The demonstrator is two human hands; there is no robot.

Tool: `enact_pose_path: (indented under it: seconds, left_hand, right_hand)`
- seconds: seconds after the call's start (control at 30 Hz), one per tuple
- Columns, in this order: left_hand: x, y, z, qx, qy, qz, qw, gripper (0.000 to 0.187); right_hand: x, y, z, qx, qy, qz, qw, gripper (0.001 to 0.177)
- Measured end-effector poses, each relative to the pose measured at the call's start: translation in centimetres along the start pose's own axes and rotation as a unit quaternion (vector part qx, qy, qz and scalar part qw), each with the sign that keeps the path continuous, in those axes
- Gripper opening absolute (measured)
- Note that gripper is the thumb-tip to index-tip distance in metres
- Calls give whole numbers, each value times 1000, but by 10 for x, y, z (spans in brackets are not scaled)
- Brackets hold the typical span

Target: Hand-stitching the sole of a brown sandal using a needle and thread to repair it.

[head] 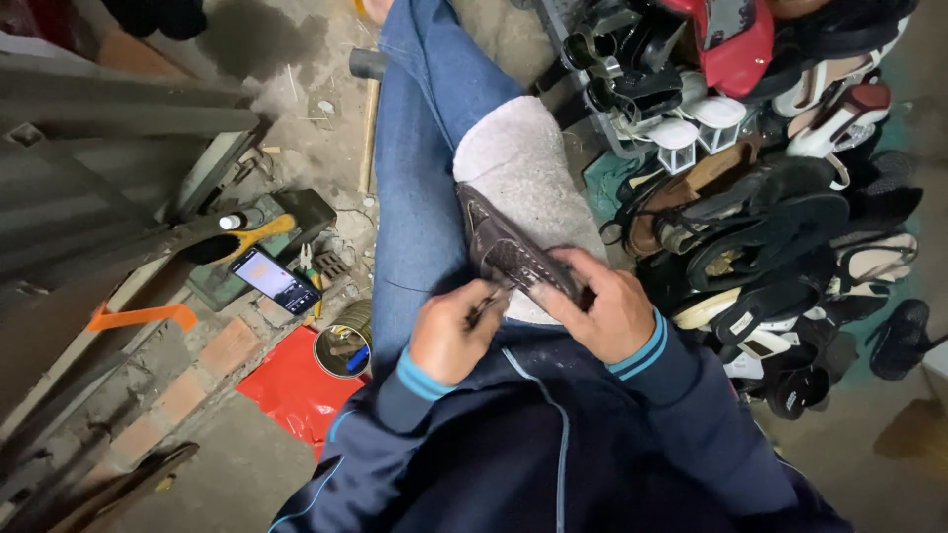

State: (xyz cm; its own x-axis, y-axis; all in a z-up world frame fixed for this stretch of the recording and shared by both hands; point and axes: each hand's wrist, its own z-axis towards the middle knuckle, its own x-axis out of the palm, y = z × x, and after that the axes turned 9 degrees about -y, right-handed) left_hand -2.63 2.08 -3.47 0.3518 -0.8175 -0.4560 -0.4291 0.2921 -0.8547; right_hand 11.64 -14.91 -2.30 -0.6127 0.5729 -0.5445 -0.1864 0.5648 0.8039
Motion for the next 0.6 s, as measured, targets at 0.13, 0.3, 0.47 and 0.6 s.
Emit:
enact_pose_path:
  seconds: [0.13,0.3,0.47,0.6]
  left_hand:
    - [-57,-23,-16,-63,77,-257,961,11]
    - [-117,6,-52,-102,31,-172,979,14]
    - [-149,34,-80,-181,-60,-63,980,30]
    - [-153,72,-84,-239,-88,15,967,41]
  right_hand:
    - [5,0,-7,-65,57,140,986,37]
    - [13,14,1,-84,39,122,988,24]
    - [-16,-27,-7,-91,-62,1,994,36]
    - [-77,-83,-11,18,-185,-88,979,45]
